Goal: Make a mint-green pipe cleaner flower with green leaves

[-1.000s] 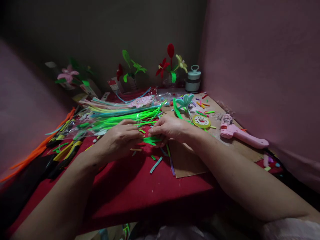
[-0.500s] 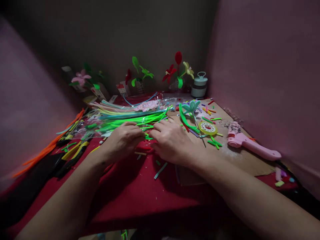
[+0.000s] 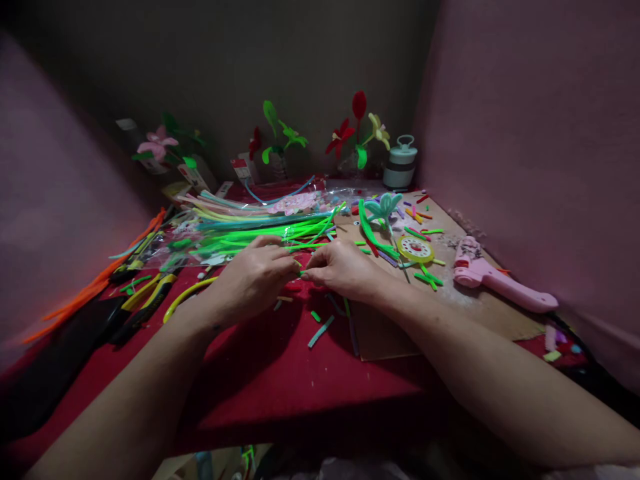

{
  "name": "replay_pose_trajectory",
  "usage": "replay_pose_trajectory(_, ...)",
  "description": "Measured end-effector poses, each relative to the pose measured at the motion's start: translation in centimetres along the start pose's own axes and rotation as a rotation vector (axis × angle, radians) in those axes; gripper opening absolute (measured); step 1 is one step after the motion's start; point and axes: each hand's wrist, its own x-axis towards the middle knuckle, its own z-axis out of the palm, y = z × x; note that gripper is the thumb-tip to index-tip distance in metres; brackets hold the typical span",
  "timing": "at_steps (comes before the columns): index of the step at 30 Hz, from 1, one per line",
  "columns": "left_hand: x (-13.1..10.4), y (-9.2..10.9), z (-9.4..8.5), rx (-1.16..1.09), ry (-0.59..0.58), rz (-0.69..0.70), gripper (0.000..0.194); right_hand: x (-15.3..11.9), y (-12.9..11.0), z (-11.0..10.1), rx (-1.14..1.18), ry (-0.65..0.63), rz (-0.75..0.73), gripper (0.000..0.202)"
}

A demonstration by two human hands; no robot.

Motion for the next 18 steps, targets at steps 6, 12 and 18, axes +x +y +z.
replay_pose_trajectory(6, 0.2, 0.6, 0.2, 0.05, -0.004, 0.031, 0.019, 0.1, -0.1, 0.4, 0.087, -0.06, 0.116, 0.021)
replay_pose_trajectory(12, 0.5, 2.1, -0.1, 0.188, 0.146, -0.068, 0.024, 0.2, 0.7, 0.7, 0.221, 0.026, 0.094, 0.016)
replay_pose_trajectory(18, 0.5, 5.6, -0.4, 0.139, 0.332, 0.138, 0.027, 0.5, 1.5, 0.4, 0.444, 0.081, 0.237, 0.012)
